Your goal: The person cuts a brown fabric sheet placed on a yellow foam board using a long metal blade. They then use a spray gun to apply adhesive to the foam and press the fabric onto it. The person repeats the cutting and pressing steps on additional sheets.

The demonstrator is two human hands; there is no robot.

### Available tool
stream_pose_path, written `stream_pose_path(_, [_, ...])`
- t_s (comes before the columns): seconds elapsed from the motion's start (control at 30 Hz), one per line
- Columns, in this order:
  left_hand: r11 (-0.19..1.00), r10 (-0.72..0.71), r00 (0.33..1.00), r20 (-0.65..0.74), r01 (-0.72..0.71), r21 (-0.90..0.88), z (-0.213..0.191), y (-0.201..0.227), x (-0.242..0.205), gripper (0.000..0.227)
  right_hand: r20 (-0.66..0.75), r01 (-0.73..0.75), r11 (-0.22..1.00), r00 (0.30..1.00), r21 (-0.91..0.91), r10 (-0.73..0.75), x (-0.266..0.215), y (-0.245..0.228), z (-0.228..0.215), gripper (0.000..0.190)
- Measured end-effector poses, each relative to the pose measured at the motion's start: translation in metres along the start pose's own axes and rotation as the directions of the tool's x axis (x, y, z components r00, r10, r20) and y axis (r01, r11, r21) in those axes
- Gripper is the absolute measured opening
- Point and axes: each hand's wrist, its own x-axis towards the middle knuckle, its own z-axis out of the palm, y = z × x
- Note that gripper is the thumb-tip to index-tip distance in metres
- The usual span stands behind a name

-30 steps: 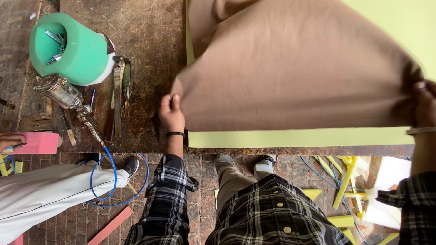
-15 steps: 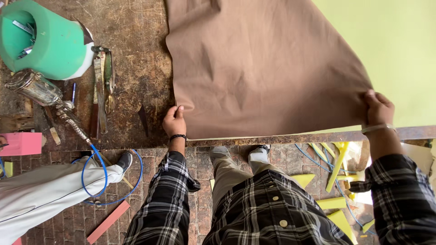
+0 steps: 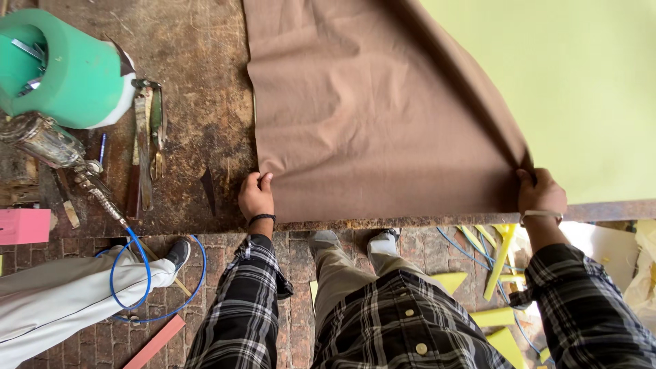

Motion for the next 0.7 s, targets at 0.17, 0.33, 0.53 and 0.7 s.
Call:
stream_pose_path(0.17, [0.988,-0.042,0.999,0.014,0.039,0.149,-0.002,0.009,-0.004,0.039,-0.110,0.054,0.998,0.992,-0.015,-0.056,-0.003,-0.013,-0.005,0.031])
stream_pose_path(0.33, [0.992,-0.089,0.995,0.031,0.086,0.086,-0.001,0.009,0.001,0.037,-0.171,0.375,0.927,0.915,0.022,-0.366,0.006,-0.113,-0.018,0.041])
stream_pose_path(0.53, [1.000,-0.023,1.000,-0.020,0.023,0.000,-0.004,0.009,0.002,0.031,0.078,0.723,0.564,0.586,0.400,-0.807,0.000,-0.348,-0.012,0.026])
stream_pose_path(0.7, [0.995,-0.103,0.990,0.100,0.103,0.007,-0.012,0.009,0.003,0.025,0.413,0.881,0.340,0.190,0.328,-0.891,-0.021,-0.537,0.036,0.055])
